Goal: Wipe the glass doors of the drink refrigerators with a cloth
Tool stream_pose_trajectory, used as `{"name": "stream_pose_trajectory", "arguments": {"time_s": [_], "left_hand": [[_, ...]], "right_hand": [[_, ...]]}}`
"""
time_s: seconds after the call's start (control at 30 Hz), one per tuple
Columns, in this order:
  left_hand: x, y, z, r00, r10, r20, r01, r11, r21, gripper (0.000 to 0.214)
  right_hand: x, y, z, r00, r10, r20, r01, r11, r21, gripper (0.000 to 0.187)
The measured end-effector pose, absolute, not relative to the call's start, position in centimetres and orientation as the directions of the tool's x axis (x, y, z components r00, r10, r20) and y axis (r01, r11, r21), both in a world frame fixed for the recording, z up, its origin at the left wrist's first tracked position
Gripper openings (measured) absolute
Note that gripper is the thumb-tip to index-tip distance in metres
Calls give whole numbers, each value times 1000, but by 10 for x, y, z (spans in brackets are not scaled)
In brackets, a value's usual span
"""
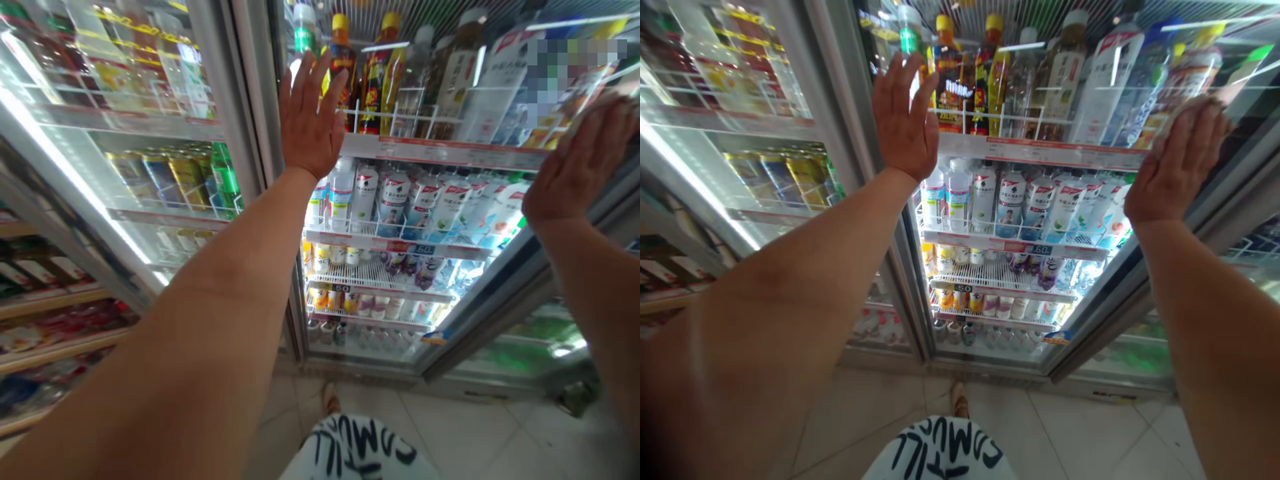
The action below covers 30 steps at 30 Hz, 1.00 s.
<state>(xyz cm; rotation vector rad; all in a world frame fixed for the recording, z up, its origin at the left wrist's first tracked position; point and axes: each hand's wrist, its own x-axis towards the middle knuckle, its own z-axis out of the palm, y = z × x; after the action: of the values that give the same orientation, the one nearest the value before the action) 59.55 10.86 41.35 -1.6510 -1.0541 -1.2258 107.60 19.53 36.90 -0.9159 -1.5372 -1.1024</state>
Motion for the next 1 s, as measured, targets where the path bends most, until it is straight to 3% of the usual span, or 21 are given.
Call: {"name": "stream_pose_trajectory", "arguments": {"time_s": [0.07, 0.13, 0.17, 0.3, 0.37, 0.43, 0.53, 0.63, 0.67, 0.77, 0.83, 0.9, 1.0], "left_hand": [[595, 110, 412, 200, 132, 971, 944, -292, -155, 58], [595, 110, 411, 225, 84, 971, 945, -260, -196, 57], [595, 110, 411, 236, 66, 969, 944, -252, -213, 56], [595, 111, 411, 210, 102, 972, 926, -341, -164, 57], [595, 109, 412, 170, 162, 972, 910, -403, -93, 60], [595, 108, 414, 148, 194, 970, 912, -407, -58, 60], [595, 105, 415, 136, 191, 972, 936, -347, -63, 58], [596, 104, 415, 130, 202, 971, 948, -312, -62, 61], [596, 104, 415, 139, 203, 969, 950, -304, -72, 62], [597, 102, 413, 170, 186, 968, 958, -262, -118, 63], [598, 101, 411, 174, 179, 968, 964, -234, -130, 60], [598, 100, 411, 170, 164, 972, 965, -228, -130, 59], [599, 101, 411, 180, 149, 972, 955, -265, -136, 62]], "right_hand": [[1080, 201, 388, -92, 91, 992, 953, 296, 61, 70], [1071, 204, 407, 55, 63, 996, 952, 298, -71, 73], [1060, 202, 411, 48, 51, 998, 955, 291, -61, 71], [1003, 166, 390, -366, 158, 917, 891, 344, 297, 64], [986, 146, 379, -414, 285, 864, 889, 332, 317, 59], [978, 134, 384, -417, 340, 843, 896, 308, 320, 57], [960, 128, 408, -341, 298, 892, 921, 294, 254, 58], [918, 126, 419, -147, 279, 949, 954, 293, 61, 62], [901, 124, 416, -182, 277, 943, 938, 336, 82, 62], [856, 120, 405, -622, 290, 727, 712, 596, 372, 59], [836, 119, 406, -751, 235, 618, 579, 685, 442, 60], [823, 118, 416, -716, 192, 671, 591, 678, 437, 57], [802, 115, 431, -502, 173, 848, 739, 595, 316, 56]]}}
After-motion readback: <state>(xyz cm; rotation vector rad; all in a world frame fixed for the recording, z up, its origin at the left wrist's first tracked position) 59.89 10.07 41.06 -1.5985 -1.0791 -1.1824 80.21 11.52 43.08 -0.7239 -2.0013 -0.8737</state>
